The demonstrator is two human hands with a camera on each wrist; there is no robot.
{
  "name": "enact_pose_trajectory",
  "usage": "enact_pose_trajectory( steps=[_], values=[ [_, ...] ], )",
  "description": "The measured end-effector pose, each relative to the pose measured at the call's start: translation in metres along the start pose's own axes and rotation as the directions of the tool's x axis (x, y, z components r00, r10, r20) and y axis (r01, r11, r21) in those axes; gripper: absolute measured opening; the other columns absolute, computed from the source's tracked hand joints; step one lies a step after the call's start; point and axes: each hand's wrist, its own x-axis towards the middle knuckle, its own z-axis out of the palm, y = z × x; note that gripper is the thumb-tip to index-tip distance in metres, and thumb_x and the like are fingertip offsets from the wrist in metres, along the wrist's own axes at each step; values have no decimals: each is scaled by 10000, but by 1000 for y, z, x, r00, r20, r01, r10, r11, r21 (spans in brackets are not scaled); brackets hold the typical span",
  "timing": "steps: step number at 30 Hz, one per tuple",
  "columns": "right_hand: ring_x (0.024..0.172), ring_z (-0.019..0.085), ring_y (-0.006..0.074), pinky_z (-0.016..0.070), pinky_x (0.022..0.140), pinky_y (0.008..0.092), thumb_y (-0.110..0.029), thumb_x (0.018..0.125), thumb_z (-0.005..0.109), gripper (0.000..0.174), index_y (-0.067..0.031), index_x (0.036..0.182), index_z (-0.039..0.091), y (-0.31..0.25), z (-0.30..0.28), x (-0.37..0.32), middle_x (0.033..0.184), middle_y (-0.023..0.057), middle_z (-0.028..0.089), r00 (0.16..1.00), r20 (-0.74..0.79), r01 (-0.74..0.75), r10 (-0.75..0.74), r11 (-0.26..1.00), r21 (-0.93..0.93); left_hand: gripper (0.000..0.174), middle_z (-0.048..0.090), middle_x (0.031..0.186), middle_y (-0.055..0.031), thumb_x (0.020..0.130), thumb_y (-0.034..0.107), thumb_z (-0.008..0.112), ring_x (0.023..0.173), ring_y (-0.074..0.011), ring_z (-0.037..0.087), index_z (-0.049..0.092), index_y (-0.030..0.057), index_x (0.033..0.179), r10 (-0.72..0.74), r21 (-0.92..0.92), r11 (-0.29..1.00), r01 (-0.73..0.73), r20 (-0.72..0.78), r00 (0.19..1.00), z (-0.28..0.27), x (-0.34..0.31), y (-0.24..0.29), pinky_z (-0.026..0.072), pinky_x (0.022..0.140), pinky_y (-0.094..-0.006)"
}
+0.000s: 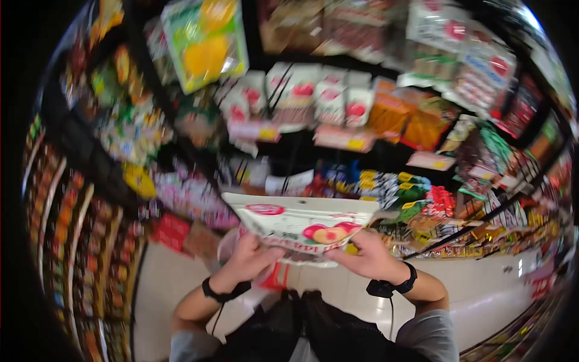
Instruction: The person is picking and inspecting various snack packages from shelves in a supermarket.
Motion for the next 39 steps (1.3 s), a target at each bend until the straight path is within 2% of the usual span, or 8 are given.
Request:
enact_pose_trajectory(
  steps=[4, 6, 9, 12, 17, 26, 30, 39],
  values=[
    [971, 656, 121, 512, 870, 290, -75, 895, 736, 301, 0, 1182, 682, 83, 58, -30, 1069, 56, 733, 947, 115, -311, 301, 947, 84, 501, 587, 1317, -74, 939, 74, 668, 1214, -149, 544, 466, -24, 1387, -117, 130, 985, 114, 14, 993, -21, -37, -95, 436, 1049, -335],
    [926, 677, 125, 526, 823, 298, -102, 900, 731, 254, -14, 1137, 707, 137, 95, -49, 1005, 71, 751, 890, 149, -453, 431, 872, 185, 471, 583, 1311, -71, 950, 88, 664, 1217, -154, 537, 484, -8, 1374, -329, 112, 937, 332, -44, 943, -29, -61, -138, 437, 1041, -326],
    [910, 660, 112, 527, 819, 288, -97, 904, 724, 274, -2, 1159, 694, 199, 144, -67, 1002, 60, 742, 761, 297, -640, 578, 743, 195, 473, 587, 1306, -77, 941, 47, 655, 1217, -162, 543, 479, 4, 1377, -340, 27, 939, 342, -62, 938, -50, -95, -212, 448, 1042, -332],
    [911, 645, 103, 523, 827, 282, -114, 926, 701, 297, 33, 1182, 670, 227, 201, -65, 1039, 59, 727, 719, 396, -662, 572, 736, 139, 487, 617, 1282, -92, 921, 33, 660, 1194, -169, 567, 489, 0, 1376, -473, -114, 879, 463, -87, 877, -76, -143, -270, 451, 1035, -335],
    [867, 667, 118, 538, 781, 294, -135, 923, 700, 283, 18, 1161, 689, 259, 287, -56, 994, 78, 737, 688, 409, -709, 600, 677, 198, 529, 630, 1265, -112, 880, 15, 680, 1188, -187, 579, 493, 3, 1374, -531, -123, 847, 517, -137, 836, -136, -181, -276, 440, 1043, -336],
    [775, 652, 110, 533, 704, 283, -130, 900, 717, 353, -16, 1229, 663, 267, 420, -2, 952, 95, 735, 707, 232, -706, 668, 683, 188, 340, 705, 1053, -126, 846, 66, 720, 1022, -239, 672, 624, 61, 1172, -618, 404, 713, 573, -25, 786, -312, -178, -313, 509, 907, -356],
    [922, 729, 211, 561, 790, 323, -95, 901, 699, 369, -30, 1260, 646, 294, 477, 1, 1024, 174, 734, 808, 66, -589, 586, 801, 110, 376, 702, 1045, -177, 812, 97, 735, 982, -341, 681, 634, 97, 1174, -632, 582, 647, 493, 47, 773, -356, -161, -319, 528, 853, -396],
    [935, 669, 430, 537, 801, 479, -88, 861, 621, 362, -56, 1219, 657, 314, 532, 11, 991, 259, 688, 657, -86, -749, 749, 661, 38, 319, 694, 1063, -163, 771, -12, 687, 1019, -342, 662, 659, 64, 1080, -528, 639, 623, 451, -81, 845, -387, -165, -381, 509, 866, -386]
  ],
)
